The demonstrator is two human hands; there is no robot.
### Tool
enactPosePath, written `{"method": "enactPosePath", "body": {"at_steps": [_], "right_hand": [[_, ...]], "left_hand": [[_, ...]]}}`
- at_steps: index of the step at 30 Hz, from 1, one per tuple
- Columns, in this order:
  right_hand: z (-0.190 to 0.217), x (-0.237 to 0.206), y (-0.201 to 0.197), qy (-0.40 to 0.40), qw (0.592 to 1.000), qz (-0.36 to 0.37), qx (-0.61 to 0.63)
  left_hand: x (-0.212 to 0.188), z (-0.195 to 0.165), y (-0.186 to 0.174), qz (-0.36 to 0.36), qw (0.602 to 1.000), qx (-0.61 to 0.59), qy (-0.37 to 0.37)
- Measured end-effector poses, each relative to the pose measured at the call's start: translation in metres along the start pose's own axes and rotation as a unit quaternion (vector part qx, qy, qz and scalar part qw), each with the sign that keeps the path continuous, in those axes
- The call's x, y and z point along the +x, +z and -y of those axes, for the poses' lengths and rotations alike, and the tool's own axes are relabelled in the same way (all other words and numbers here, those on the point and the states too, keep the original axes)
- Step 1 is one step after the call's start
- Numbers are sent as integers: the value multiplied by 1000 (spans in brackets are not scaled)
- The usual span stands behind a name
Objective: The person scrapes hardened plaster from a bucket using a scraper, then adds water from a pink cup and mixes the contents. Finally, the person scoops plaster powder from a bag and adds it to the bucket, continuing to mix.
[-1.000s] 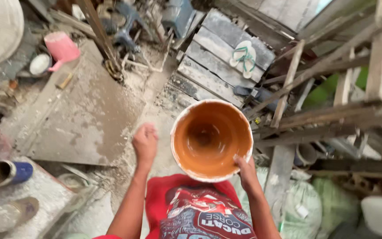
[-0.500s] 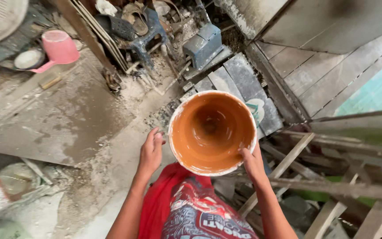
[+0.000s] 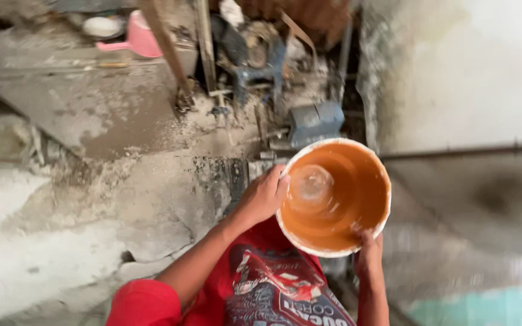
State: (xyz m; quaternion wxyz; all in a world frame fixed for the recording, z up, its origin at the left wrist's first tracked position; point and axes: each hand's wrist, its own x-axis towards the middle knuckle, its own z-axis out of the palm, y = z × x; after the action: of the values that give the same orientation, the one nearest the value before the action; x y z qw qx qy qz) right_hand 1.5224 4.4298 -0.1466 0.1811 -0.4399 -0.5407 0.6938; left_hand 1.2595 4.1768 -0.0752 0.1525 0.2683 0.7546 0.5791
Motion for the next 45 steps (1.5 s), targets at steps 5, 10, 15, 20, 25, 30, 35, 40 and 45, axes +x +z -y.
{"method": "enactPosePath", "body": {"at_steps": [5, 10, 15, 20, 25, 30, 35, 40, 45], "right_hand": [[23, 133, 18, 84, 982, 121, -115], [75, 191, 97, 158, 916, 284, -235], [78, 176, 182, 130, 838, 414, -331], [26, 149, 245, 177, 760, 462, -421], [3, 107, 307, 185, 678, 563, -435], [5, 74, 350, 208, 625, 561, -502], [-33, 101, 380, 215, 582, 621, -479], [-119, 168, 440, 182, 524, 668, -496], [-257, 237, 502, 212, 565, 582, -545]], "left_hand": [[-3, -5, 3, -127, 979, 19, -157], [-53, -9, 17, -301, 922, 67, -235], [-110, 14, 25, -398, 849, 43, -345], [-168, 43, 12, -393, 764, -89, -504], [-222, 51, 7, -492, 733, -68, -465], [-235, 44, -4, -500, 710, -85, -488], [-209, 44, -12, -524, 578, -313, -542], [-192, 147, -14, -549, 554, -397, -484], [-184, 348, -6, -566, 628, -317, -430]]}}
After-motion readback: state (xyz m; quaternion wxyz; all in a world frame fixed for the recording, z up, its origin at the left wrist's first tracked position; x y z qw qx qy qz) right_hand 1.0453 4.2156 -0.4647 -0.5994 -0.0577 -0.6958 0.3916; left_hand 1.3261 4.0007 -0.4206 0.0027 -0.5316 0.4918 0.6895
